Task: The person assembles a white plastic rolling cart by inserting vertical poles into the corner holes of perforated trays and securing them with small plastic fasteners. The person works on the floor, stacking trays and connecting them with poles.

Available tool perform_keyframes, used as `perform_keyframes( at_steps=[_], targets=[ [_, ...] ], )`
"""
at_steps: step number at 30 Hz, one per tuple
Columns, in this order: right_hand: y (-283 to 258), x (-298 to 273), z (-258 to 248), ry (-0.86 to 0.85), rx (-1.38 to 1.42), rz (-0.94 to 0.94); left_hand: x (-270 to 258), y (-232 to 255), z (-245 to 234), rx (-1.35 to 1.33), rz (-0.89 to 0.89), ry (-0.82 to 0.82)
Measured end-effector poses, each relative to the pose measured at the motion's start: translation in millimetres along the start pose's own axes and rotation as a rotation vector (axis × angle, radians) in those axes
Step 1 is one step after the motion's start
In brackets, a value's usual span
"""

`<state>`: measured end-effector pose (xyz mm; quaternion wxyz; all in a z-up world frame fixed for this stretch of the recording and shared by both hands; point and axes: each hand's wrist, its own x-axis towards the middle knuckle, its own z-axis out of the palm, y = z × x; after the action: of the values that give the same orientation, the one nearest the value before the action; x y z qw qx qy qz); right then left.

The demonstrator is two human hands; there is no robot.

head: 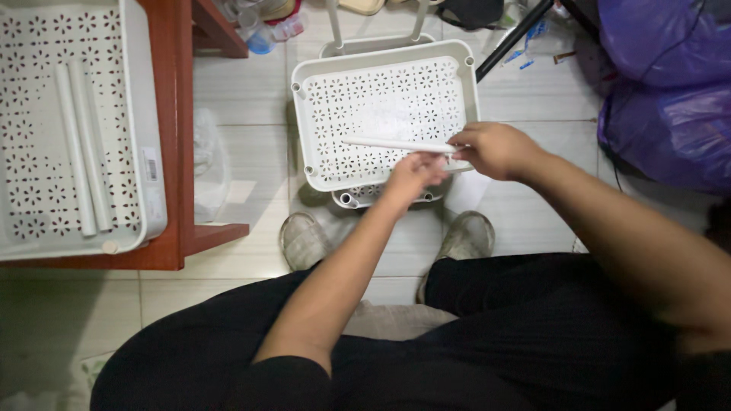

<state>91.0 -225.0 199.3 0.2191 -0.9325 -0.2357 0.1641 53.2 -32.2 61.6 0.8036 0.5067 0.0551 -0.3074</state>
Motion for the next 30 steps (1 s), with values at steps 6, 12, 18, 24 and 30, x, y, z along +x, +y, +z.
perform_keyframes(
  at_steps=[6, 12, 18, 24, 30],
  targets=[
    [16, 46, 48, 0.020, -0.079, 0.073, -26, -23, -10, 0.851, 0.119, -0.104],
    [13, 61, 96, -0.062, -0.096, 0.193, -35, -40, -44, 1.085, 0.062, -0.343],
    [-8, 67, 87, -0.114, -0.112, 0.199, -49, -47, -92, 0.972, -0.355, -0.417],
    [-94, 78, 46, -0.157, 0.121, -0.048, -77, 7, -143, 1.172, -0.781, -0.536],
    [-177, 66, 11, -0.289, 0.291, -0.244, -100, 44, -178, 1.308, -0.471, -0.157]
  ],
)
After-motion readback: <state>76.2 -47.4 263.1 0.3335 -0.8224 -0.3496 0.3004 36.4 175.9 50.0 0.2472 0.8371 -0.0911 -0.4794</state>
